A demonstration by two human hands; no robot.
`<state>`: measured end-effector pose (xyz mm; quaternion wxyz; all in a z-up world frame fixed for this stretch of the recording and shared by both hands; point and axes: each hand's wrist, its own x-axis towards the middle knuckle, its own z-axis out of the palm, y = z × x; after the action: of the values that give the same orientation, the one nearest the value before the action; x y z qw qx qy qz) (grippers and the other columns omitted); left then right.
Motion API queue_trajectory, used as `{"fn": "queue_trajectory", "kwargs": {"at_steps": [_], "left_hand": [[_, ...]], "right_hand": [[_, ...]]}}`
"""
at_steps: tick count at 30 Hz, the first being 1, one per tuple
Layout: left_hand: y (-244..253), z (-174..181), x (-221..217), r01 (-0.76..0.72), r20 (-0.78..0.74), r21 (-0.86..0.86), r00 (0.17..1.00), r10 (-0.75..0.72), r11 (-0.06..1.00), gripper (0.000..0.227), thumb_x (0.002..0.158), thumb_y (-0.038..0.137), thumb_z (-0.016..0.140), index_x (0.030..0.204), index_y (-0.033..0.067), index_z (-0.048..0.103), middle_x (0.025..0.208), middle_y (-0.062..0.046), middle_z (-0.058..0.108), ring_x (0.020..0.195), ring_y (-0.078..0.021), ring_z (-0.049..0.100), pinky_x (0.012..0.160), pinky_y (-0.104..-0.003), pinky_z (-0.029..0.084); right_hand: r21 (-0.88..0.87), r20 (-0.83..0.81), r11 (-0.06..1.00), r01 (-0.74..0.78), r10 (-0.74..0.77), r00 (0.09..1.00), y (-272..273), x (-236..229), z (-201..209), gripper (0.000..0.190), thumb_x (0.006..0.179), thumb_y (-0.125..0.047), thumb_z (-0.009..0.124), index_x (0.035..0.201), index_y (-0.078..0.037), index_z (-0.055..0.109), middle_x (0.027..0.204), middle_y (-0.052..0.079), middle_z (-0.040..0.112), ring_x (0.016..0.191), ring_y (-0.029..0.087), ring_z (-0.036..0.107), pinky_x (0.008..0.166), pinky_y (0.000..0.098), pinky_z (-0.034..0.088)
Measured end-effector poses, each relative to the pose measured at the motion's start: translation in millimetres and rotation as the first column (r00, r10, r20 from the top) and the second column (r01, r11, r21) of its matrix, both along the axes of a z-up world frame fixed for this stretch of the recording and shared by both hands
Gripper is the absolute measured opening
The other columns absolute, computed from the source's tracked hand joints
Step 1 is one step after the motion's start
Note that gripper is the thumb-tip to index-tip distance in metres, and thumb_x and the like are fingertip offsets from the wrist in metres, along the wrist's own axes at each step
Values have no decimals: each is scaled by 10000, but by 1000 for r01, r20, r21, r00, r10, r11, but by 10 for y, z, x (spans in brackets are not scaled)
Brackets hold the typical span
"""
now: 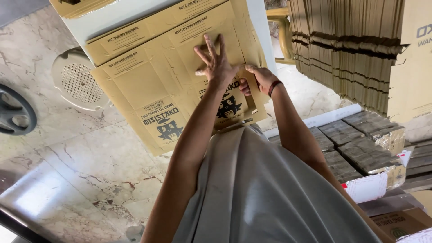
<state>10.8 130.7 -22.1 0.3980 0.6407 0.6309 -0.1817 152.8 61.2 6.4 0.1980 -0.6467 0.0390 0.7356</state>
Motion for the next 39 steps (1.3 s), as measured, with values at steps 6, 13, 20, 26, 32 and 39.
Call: {"fn": "queue_trajectory", "kwargs": {"at_steps": [6, 13, 20, 26, 32, 39], "left_hand": [[-186, -203, 24, -2, -116, -9, 993, 1, 1000, 1224, 930, 146, 745, 1583, 359, -268, 1604, -123, -418, 1458, -605, -296, 916, -962, 196], [-39, 145, 30, -63, -51, 32, 997, 65, 997, 1182, 850, -195, 515, 1615, 412, -151, 1663, -73, -328, 1474, -572, -267, 933, -963, 128], [-308, -591, -2, 140, -181, 115, 976, -117, 983, 1322, 836, 207, 893, 1659, 296, -136, 1656, -254, -244, 1435, -698, -107, 822, -969, 269], [-87, 234, 10, 260, -117, 114, 962, -247, 959, 1094, 892, -6, 764, 1680, 258, 53, 1700, -233, -7, 1473, -620, -13, 983, -888, 297], [-225, 40, -108, 522, -203, 167, 848, -490, 836, 911, 1005, 244, 682, 1669, 295, 60, 1699, -81, -176, 1492, -556, -109, 991, -884, 313], [-120, 332, -90, 508, -161, 86, 856, -492, 857, 720, 1036, 294, 629, 1650, 270, 255, 1710, -66, -130, 1476, -572, -155, 969, -948, 204]], "right_hand": [[11, 92, 999, -42, 41, 995, -55, -85, -107, 328, 1127, -252, 413, 978, -57, 630, 773, 121, 646, 446, 144, 438, 399, 283, 284], [355, -67, 931, 89, -70, 995, 27, 56, 16, 390, 1080, -342, 469, 1026, -52, 724, 452, -7, 391, 316, 101, 278, 307, 283, 207], [293, 102, 949, 112, -148, 984, 111, -244, 338, 492, 1056, -374, 554, 904, 81, 664, 603, 239, 584, 360, 317, 560, 430, 516, 533], [-7, 246, 891, -454, 441, 863, 721, 98, 114, 986, 893, -627, 746, 1497, 79, 416, 1470, 346, 487, 1304, 561, 511, 940, 663, 511], [206, 607, 716, -667, 441, 661, 452, 47, -755, 493, 897, -488, 709, 714, -29, 714, 725, 193, 656, 777, 369, 686, 757, 480, 503], [585, 565, 577, -570, 214, 797, 710, -60, 25, 500, 1042, -415, 698, 636, -129, 755, 658, 90, 723, 594, 202, 688, 688, 291, 549]]}}
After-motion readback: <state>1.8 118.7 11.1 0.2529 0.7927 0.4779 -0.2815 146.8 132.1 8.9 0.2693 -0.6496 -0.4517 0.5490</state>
